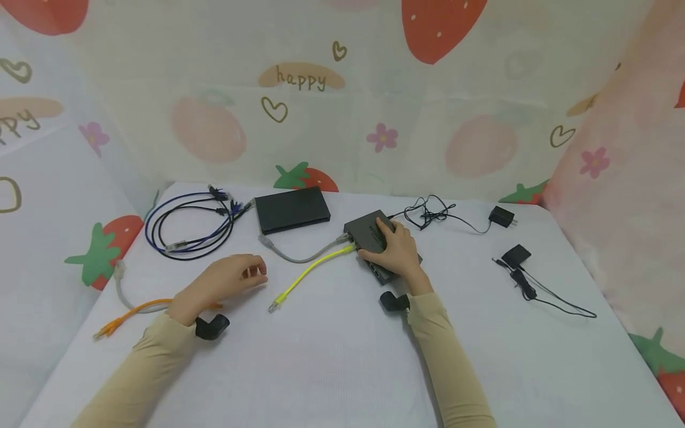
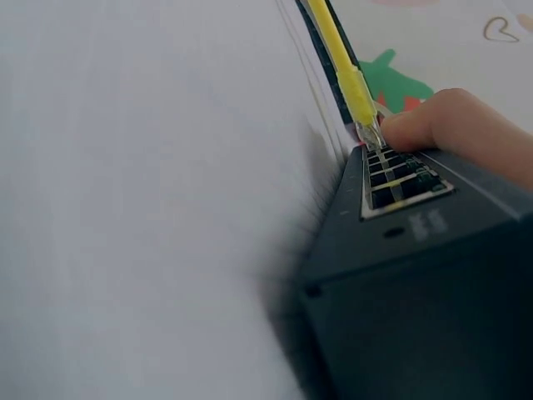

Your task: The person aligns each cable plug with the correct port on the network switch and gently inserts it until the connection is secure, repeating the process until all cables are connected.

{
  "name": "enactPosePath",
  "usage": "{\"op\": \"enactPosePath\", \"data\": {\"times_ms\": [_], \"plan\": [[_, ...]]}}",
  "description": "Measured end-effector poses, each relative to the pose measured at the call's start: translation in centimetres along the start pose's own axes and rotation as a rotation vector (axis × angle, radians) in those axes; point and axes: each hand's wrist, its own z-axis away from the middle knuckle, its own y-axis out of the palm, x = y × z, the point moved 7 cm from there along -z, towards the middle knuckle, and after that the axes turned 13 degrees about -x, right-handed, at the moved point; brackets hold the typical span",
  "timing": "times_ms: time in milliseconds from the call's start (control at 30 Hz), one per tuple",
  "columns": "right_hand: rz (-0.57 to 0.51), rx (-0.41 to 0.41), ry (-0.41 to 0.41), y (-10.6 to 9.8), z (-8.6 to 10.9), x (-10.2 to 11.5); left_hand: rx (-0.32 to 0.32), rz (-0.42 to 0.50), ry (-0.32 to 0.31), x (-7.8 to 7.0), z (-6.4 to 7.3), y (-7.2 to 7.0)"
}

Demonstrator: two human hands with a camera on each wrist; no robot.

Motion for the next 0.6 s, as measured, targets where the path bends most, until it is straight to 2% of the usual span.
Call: {"op": "enactPosePath", "data": {"times_ms": [233, 367, 467, 600], "plan": [[0.004, -0.011, -0.008, 0.0, 0.0, 0.0, 0.015, 0.001, -0.053, 1.8, 1.7, -2.0], [0.004, -0.007, -0.014, 0.1, 0.1, 0.1, -0.011, 0.005, -0.063, 3.0, 2.7, -2.9], [0.002, -0.008, -0.012, 0.1, 0.1, 0.2, -0.029, 0.018, -0.061, 3.8, 3.3, -3.2], [0.005, -0.01, -0.006, 0.0, 0.1, 0.2, -0.01, 0.051, -0.06, 4.5, 4.1, -3.4]]}}
